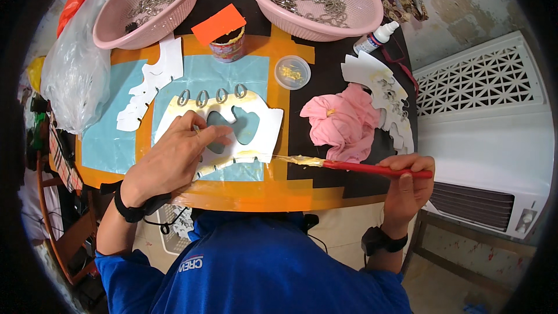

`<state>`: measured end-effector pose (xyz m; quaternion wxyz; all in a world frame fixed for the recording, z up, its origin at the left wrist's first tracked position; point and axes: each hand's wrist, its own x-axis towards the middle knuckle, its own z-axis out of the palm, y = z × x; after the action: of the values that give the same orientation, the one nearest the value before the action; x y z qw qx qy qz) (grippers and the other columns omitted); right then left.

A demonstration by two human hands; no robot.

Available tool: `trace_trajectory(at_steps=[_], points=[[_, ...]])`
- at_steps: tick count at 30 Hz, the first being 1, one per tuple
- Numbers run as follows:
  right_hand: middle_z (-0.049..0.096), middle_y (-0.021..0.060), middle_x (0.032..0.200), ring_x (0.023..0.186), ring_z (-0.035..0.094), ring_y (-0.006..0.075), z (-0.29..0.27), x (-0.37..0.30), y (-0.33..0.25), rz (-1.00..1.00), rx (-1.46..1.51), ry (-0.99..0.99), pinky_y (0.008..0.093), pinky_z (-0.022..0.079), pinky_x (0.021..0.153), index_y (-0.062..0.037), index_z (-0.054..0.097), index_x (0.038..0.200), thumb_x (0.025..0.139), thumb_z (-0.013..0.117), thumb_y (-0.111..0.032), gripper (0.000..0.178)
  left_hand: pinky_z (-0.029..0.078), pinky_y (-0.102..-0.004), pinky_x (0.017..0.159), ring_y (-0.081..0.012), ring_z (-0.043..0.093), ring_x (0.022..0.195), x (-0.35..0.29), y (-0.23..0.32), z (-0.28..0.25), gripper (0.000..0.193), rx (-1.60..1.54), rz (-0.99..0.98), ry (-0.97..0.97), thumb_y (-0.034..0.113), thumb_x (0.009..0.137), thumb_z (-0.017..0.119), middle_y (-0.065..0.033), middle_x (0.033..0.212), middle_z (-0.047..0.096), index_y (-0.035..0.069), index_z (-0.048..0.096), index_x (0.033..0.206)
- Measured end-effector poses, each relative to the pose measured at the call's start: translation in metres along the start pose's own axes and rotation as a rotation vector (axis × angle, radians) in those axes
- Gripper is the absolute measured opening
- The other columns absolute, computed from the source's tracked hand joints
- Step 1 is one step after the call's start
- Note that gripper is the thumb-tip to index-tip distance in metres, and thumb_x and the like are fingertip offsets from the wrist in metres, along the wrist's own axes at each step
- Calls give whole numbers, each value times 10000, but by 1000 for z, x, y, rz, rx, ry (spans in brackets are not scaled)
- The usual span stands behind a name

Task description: Applying glue to white shoe upper components and attaching metal eyelets.

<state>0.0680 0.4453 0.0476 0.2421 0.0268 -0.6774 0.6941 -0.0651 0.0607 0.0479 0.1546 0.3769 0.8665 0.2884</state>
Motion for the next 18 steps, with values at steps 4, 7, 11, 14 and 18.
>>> trace_trajectory(at_steps=[4,7,11,14,18], points=[[628,164,978,926,677,311,6,-2,7,-49,36,-2,460,592,851,-60,444,1068,1008,655,-142,235,458,-408,991,-352,536,1093,3,2,0,577,44,16,-14,-141,738,569,-171,1060,710,31,651,1282],[640,171,976,925,688,318,16,-5,20,-121,-10,-102,470,591,857,-61,441,1052,1002,652,-105,221,458,-414,1002,-352,526,1114,8,7,-6,594,71,6,-77,-136,741,565,-167,1089,720,36,648,1303],[658,185,973,928,705,336,20,-14,34,-144,-14,-220,474,588,870,-54,455,1038,982,646,-20,202,451,-416,1011,-357,528,1122,13,11,-12,585,87,8,-148,-129,734,568,-185,1117,711,16,655,1294],[660,192,980,933,708,343,21,-18,35,-136,2,-265,474,588,871,-48,463,1028,980,641,-3,190,443,-418,1025,-358,530,1135,19,15,-20,598,114,24,-194,-133,729,559,-192,1144,706,6,643,1305],[664,198,987,943,711,353,20,-20,32,-129,-5,-292,484,588,880,-43,470,1013,981,627,11,170,435,-418,1042,-363,531,1157,35,17,-20,620,101,131,-146,-140,724,554,-197,1143,706,3,630,1323]])
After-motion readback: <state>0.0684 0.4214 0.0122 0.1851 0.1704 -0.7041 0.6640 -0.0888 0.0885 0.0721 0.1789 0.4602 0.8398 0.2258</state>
